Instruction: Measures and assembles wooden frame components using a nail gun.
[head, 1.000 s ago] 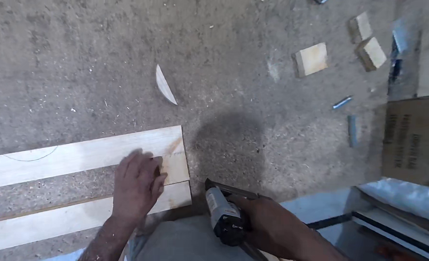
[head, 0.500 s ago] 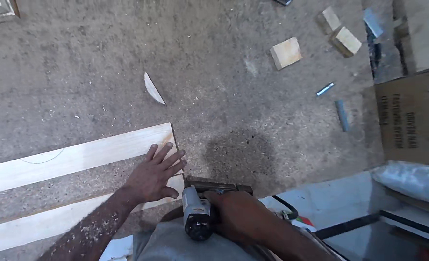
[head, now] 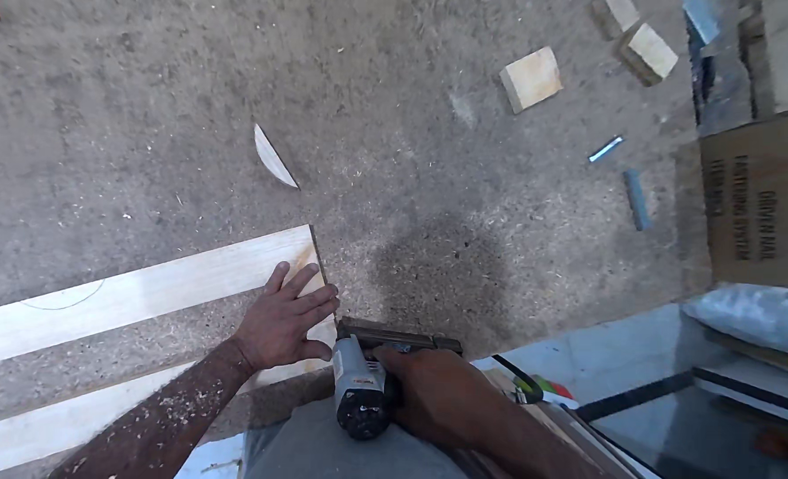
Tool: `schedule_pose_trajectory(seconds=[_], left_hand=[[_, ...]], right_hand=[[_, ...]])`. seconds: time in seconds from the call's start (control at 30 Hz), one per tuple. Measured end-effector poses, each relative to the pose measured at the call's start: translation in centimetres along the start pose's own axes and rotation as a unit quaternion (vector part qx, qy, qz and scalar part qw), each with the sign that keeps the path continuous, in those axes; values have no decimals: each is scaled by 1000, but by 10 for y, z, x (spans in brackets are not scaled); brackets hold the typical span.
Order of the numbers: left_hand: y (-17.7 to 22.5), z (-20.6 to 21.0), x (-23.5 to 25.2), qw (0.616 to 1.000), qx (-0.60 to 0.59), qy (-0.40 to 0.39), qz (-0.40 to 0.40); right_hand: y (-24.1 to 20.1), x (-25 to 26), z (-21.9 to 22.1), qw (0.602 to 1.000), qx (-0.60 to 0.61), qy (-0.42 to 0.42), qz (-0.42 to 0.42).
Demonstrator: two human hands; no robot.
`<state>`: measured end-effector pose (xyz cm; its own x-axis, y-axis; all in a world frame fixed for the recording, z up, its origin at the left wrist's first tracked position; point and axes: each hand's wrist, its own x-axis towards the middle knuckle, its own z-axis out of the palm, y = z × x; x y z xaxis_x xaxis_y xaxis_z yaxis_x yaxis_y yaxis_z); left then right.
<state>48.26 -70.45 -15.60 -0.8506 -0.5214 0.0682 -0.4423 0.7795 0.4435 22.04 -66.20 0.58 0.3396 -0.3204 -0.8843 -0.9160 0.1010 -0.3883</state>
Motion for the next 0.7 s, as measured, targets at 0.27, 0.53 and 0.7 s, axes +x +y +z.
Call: schedule_pose_trajectory(seconds=[0.27, 0.53, 0.7], left_hand=[[1, 2, 1, 1000, -4, 30, 3], [1, 1, 2, 999, -29, 19, -30], [1, 1, 1, 999, -33, 25, -33]], right_hand=[[4, 1, -12, 1000, 3, -1, 21], [14, 13, -9, 995, 88, 47, 20], [19, 17, -10, 990, 135, 41, -17]])
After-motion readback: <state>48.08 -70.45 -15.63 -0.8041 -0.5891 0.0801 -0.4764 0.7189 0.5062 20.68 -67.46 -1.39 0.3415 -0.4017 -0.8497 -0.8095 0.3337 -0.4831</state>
